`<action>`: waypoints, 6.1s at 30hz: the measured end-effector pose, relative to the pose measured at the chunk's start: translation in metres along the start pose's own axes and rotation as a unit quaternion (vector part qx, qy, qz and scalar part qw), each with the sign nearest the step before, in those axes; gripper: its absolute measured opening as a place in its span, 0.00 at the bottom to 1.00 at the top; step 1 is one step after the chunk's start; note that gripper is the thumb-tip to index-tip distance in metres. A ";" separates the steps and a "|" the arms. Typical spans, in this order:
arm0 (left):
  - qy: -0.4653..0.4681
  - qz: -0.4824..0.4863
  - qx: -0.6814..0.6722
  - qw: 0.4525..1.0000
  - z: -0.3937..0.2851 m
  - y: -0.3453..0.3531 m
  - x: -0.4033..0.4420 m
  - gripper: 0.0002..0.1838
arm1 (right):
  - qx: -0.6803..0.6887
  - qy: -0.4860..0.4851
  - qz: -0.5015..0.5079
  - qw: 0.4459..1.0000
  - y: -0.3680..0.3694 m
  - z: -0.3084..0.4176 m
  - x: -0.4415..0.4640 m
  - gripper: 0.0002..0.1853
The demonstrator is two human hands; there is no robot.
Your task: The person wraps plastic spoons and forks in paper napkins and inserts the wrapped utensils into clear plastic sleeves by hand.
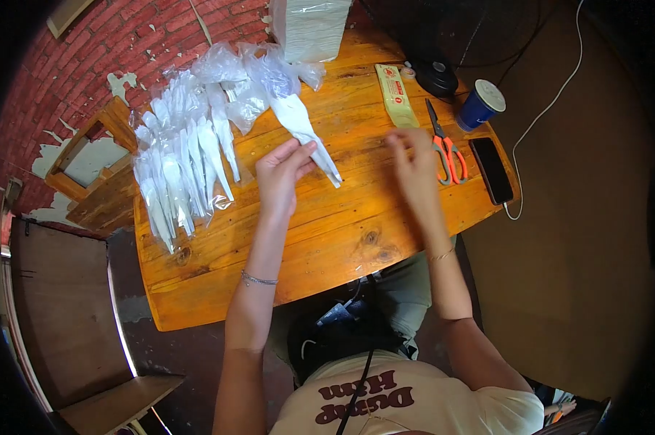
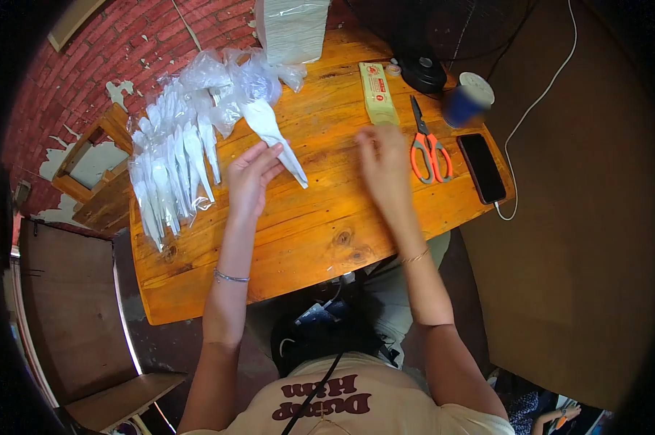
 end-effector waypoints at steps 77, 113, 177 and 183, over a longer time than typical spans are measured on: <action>-0.024 0.077 0.024 0.996 0.042 0.012 0.006 0.11 | 0.280 0.129 -0.040 0.951 -0.050 -0.076 0.154 0.05; -0.054 0.209 -0.090 0.972 0.050 0.103 0.018 0.14 | -0.321 0.077 0.139 0.934 -0.097 -0.045 -0.003 0.17; 0.015 -0.002 -0.012 1.000 0.029 -0.017 0.019 0.08 | 0.222 0.206 0.443 0.844 0.059 -0.007 0.040 0.12; 0.007 0.046 -0.049 0.998 0.025 -0.008 0.015 0.08 | 0.384 0.292 0.487 0.728 0.069 -0.014 0.035 0.13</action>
Point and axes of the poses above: each hand's wrist, its own x-axis towards the middle knuckle, its own y-axis out of the palm, z = x × y, the point moved 1 cm from there along x, towards the middle knuckle, and after that the axes turned 5 degrees about x, right-handed, at the moved point
